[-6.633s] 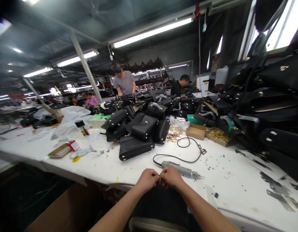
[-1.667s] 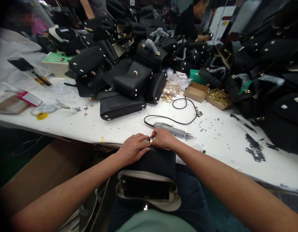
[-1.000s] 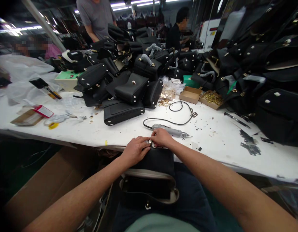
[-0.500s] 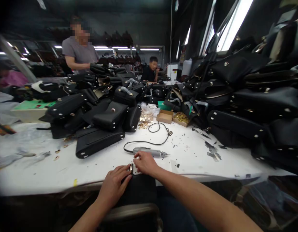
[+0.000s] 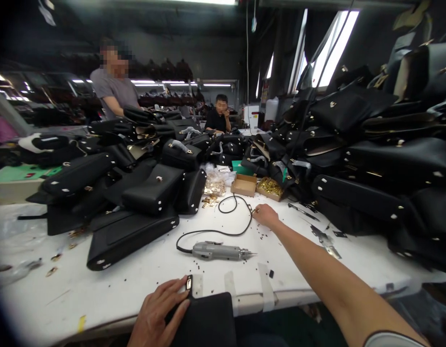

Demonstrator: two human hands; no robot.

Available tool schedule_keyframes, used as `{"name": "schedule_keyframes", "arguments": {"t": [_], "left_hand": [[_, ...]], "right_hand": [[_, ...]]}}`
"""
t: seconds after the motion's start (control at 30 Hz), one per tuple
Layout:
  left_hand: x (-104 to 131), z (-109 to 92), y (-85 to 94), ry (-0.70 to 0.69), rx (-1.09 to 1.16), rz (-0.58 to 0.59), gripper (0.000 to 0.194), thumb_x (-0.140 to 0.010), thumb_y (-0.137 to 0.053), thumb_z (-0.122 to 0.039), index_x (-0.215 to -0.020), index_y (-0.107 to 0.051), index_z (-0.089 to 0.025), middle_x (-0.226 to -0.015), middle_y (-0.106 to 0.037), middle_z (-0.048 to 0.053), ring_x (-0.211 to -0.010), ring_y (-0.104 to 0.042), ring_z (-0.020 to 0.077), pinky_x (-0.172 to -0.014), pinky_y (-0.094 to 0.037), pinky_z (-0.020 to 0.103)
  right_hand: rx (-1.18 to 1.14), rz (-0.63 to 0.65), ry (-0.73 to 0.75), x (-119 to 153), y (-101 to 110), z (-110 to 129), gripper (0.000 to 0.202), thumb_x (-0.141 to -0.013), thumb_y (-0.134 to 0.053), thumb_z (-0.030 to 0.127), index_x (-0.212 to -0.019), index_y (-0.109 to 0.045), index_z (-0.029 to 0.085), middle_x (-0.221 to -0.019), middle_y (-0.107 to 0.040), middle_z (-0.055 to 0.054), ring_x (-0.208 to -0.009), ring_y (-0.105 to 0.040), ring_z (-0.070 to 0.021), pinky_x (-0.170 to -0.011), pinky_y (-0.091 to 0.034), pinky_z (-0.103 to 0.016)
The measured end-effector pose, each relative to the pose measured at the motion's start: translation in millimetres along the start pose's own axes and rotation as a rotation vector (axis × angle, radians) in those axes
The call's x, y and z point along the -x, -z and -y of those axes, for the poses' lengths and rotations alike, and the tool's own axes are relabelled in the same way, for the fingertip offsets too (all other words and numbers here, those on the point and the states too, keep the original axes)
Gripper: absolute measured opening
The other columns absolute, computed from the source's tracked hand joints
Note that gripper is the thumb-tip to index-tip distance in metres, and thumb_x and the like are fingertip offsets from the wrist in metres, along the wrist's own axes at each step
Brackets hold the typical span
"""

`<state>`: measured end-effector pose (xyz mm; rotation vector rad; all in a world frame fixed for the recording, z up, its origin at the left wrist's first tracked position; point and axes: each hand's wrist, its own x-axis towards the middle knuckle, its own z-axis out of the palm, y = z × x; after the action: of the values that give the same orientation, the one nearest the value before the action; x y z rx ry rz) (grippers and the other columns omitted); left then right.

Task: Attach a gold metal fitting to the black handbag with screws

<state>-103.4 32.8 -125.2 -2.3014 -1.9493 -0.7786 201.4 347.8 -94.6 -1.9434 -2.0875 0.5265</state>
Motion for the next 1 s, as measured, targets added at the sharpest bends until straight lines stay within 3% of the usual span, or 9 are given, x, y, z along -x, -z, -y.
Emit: {"name": "schedule_keyframes", "arguments": {"t": [0.17, 0.37, 0.47, 0.57, 0.67, 0.8, 0.9, 1.0], "left_hand": [[2, 5, -4.1, -0.023, -0.022, -0.004, 0.019, -0.091, -0.061, -0.038, -0.105, -0.075, -0.038, -0.128, -0.070, -0.001, -0.114, -0.068, 0.0267, -0.084, -0.062, 0.044], [1, 0, 0.7, 0.011, 0.009, 0.019, 0.020, -0.093, -0.059, -0.035, -0.106, -0.074, -0.036, -0.130, -0.070, -0.001, -0.116, -0.066, 0.0267, -0.088, -0.060, 0.045], [0, -7, 5.6, 0.052, 0.056, 0.040, 0.021, -0.094, -0.057, -0.031, -0.107, -0.074, -0.034, -0.131, -0.069, 0.000, -0.119, -0.063, 0.0269, -0.091, -0.057, 0.047], [-1, -12, 8.7, 0.081, 0.102, 0.068, 0.021, -0.094, -0.057, -0.028, -0.106, -0.075, -0.033, -0.130, -0.069, 0.000, -0.118, -0.063, 0.0275, -0.090, -0.054, 0.048], [-1, -15, 9.2, 0.097, 0.139, 0.096, 0.019, -0.094, -0.059, -0.029, -0.104, -0.075, -0.031, -0.130, -0.070, 0.001, -0.118, -0.061, 0.0268, -0.092, -0.051, 0.048], [0, -16, 8.8, 0.113, 0.151, 0.107, 0.020, -0.094, -0.060, -0.030, -0.106, -0.075, -0.031, -0.130, -0.070, 0.001, -0.118, -0.060, 0.0251, -0.093, -0.049, 0.046], [0, -17, 9.6, 0.113, 0.150, 0.115, 0.019, -0.094, -0.060, -0.029, -0.104, -0.076, -0.030, -0.130, -0.070, -0.001, -0.117, -0.060, 0.0239, -0.094, -0.048, 0.045], [0, -18, 10.1, 0.107, 0.154, 0.115, 0.019, -0.094, -0.059, -0.030, -0.103, -0.076, -0.031, -0.129, -0.070, -0.002, -0.116, -0.060, 0.0230, -0.093, -0.048, 0.043]], "right_hand": [[-0.019, -0.031, -0.012, -2, -12, -5, 0.019, -0.078, -0.068, 0.031, -0.090, -0.077, 0.018, -0.100, -0.074, -0.010, -0.094, -0.066, -0.0246, -0.072, -0.042, -0.027], [-0.086, -0.111, 0.004, 12, 3, -1, 0.014, -0.078, -0.068, 0.030, -0.086, -0.074, 0.020, -0.092, -0.074, -0.006, -0.085, -0.065, -0.0224, -0.067, -0.041, -0.027], [-0.130, -0.130, 0.101, 33, 13, 10, 0.014, -0.084, -0.062, 0.032, -0.088, -0.072, 0.022, -0.091, -0.074, -0.002, -0.085, -0.064, -0.0187, -0.071, -0.043, -0.027], [-0.259, -0.112, 0.267, 74, 14, 32, 0.016, -0.085, -0.062, 0.035, -0.090, -0.071, 0.022, -0.084, -0.072, -0.001, -0.076, -0.064, -0.0172, -0.070, -0.045, -0.027], [-0.482, 0.080, 0.391, 126, 1, 63, 0.017, -0.083, -0.065, 0.037, -0.091, -0.070, 0.022, -0.079, -0.073, -0.002, -0.066, -0.063, -0.0172, -0.063, -0.047, -0.029], [-0.784, 0.379, 0.407, 181, -32, 101, 0.017, -0.079, -0.072, 0.036, -0.082, -0.066, 0.020, -0.105, -0.075, -0.008, -0.079, -0.070, -0.0201, -0.066, -0.053, -0.031], [-0.888, 0.513, 0.412, 197, -53, 120, 0.019, -0.074, -0.076, 0.036, -0.078, -0.068, 0.019, -0.108, -0.075, -0.009, -0.095, -0.070, -0.0234, -0.082, -0.055, -0.035], [-0.828, 0.583, 0.459, 196, -65, 126, 0.021, -0.079, -0.070, 0.038, -0.085, -0.075, 0.019, -0.112, -0.074, -0.008, -0.101, -0.068, -0.0235, -0.091, -0.052, -0.036]]}}
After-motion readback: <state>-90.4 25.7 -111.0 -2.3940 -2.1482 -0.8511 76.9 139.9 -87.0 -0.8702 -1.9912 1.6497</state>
